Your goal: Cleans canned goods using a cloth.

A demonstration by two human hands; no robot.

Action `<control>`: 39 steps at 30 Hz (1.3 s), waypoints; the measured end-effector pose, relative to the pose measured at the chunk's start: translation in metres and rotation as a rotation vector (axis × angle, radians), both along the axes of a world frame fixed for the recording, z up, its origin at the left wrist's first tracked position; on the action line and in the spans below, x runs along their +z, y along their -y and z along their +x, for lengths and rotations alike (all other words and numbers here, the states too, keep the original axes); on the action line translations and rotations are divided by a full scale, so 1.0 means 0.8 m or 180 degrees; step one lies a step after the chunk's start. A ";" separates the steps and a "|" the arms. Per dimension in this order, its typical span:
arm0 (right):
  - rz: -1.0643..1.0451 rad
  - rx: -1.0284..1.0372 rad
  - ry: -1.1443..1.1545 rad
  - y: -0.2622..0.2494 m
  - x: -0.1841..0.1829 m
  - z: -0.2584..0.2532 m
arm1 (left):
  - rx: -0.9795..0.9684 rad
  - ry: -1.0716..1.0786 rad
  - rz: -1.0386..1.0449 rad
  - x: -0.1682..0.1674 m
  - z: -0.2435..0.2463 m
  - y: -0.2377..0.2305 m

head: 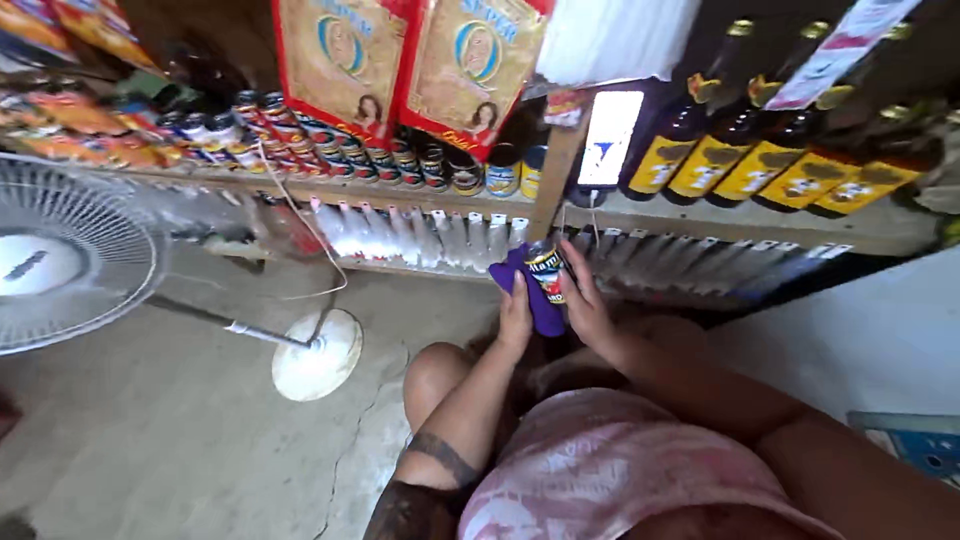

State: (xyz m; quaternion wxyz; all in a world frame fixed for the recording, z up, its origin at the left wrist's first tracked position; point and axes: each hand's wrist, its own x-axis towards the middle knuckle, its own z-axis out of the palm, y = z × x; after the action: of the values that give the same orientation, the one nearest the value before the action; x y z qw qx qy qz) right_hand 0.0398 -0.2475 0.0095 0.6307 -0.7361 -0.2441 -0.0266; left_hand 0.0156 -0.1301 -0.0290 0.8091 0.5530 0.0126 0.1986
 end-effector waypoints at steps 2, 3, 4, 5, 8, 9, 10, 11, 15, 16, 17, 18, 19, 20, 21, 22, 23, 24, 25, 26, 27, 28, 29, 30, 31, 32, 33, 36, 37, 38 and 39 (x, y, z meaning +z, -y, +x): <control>0.0192 -0.0147 -0.0417 0.001 0.010 0.010 | -0.0093 0.0045 0.0252 -0.004 0.004 0.007; 0.0266 -0.0201 -0.0584 0.001 0.014 0.013 | -0.0142 0.0041 0.0354 -0.003 0.004 0.009; 0.0325 -0.0229 -0.0722 0.001 0.017 0.015 | -0.0207 0.0015 0.0410 -0.002 0.004 0.009; 0.0366 -0.0239 -0.0837 0.002 0.020 0.016 | -0.0260 -0.0022 0.0424 -0.001 0.004 0.009; 0.0372 -0.0268 -0.0987 0.006 0.020 0.010 | -0.0234 0.0015 0.0298 0.001 0.007 0.008; 0.0364 -0.0251 -0.0939 0.007 0.017 0.004 | -0.0178 0.0065 0.0187 0.002 0.008 0.007; 0.0335 -0.0232 -0.0838 0.007 0.012 -0.003 | -0.0132 0.0075 0.0022 0.003 0.009 0.005; 0.0291 -0.0199 -0.0712 0.007 0.007 -0.011 | -0.0084 0.0059 -0.0180 0.005 0.012 0.003; 0.0124 -0.0083 -0.0209 0.003 -0.006 -0.034 | -0.0124 -0.0283 -0.0734 0.018 0.011 -0.009; 0.0091 -0.0082 -0.0062 0.001 -0.005 -0.031 | -0.0192 -0.0348 -0.0760 0.019 0.010 -0.011; 0.0021 -0.0092 0.0062 0.000 -0.001 -0.025 | -0.0276 -0.0398 -0.0760 0.019 0.008 -0.012; -0.0063 -0.0116 0.0167 -0.001 0.002 -0.016 | -0.0366 -0.0436 -0.0737 0.019 0.006 -0.011; -0.0114 -0.0155 0.0221 -0.003 0.005 -0.006 | -0.0466 -0.0457 -0.0702 0.019 0.003 -0.011; -0.0100 -0.0214 0.0250 -0.006 0.008 0.003 | -0.0563 -0.0474 -0.0657 0.018 0.001 -0.010; -0.0062 -0.0268 0.0211 -0.009 0.010 0.010 | -0.0625 -0.0472 -0.0615 0.017 0.000 -0.009; -0.0028 -0.0312 0.0122 -0.012 0.014 0.013 | -0.0647 -0.0450 -0.0578 0.018 -0.001 -0.010; -0.0037 -0.0327 0.0027 -0.016 0.015 0.012 | -0.0628 -0.0432 -0.0574 0.019 -0.003 -0.011; -0.0075 -0.0309 -0.0040 -0.018 0.015 0.007 | -0.0571 -0.0423 -0.0608 0.021 -0.004 -0.014; -0.0118 -0.0264 -0.0050 -0.020 0.011 -0.002 | -0.0479 -0.0429 -0.0663 0.023 -0.004 -0.018; -0.0156 -0.0203 -0.0031 -0.021 0.005 -0.014 | -0.0381 -0.0453 -0.0735 0.026 -0.005 -0.022; -0.0180 -0.0119 -0.0015 -0.022 -0.001 -0.028 | -0.0253 -0.0482 -0.0822 0.029 -0.005 -0.025; -0.0212 -0.0030 0.0016 -0.021 -0.006 -0.040 | -0.0144 -0.0506 -0.0916 0.032 -0.005 -0.028; -0.0234 0.0056 0.0084 -0.020 -0.010 -0.049 | -0.0085 -0.0501 -0.0981 0.033 -0.006 -0.031; -0.0267 0.0107 0.0147 -0.019 -0.012 -0.052 | -0.0052 -0.0497 -0.1000 0.034 -0.007 -0.032; -0.0285 0.0121 0.0160 -0.019 -0.010 -0.051 | -0.0036 -0.0507 -0.0980 0.033 -0.007 -0.032; -0.0272 0.0109 0.0135 -0.020 -0.006 -0.046 | -0.0043 -0.0534 -0.0922 0.032 -0.007 -0.031; -0.0236 0.0077 0.0087 -0.021 0.000 -0.040 | -0.0088 -0.0558 -0.0824 0.031 -0.007 -0.030; -0.0120 -0.0050 -0.0118 -0.024 0.018 -0.020 | -0.0401 -0.0405 -0.0406 0.019 -0.009 -0.023; -0.0146 -0.0104 -0.0159 -0.024 0.021 -0.015 | -0.0483 -0.0339 -0.0311 0.016 -0.009 -0.021; -0.0219 -0.0150 -0.0159 -0.024 0.022 -0.012 | -0.0530 -0.0299 -0.0282 0.015 -0.009 -0.019; -0.0331 -0.0156 -0.0147 -0.023 0.022 -0.012 | -0.0566 -0.0283 -0.0305 0.014 -0.009 -0.020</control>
State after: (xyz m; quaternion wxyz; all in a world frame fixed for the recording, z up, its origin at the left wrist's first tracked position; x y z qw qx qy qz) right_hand 0.0303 -0.2289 0.0272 0.5962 -0.7741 -0.2124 -0.0123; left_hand 0.0086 -0.1143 -0.0181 0.8477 0.5209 0.0088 0.1005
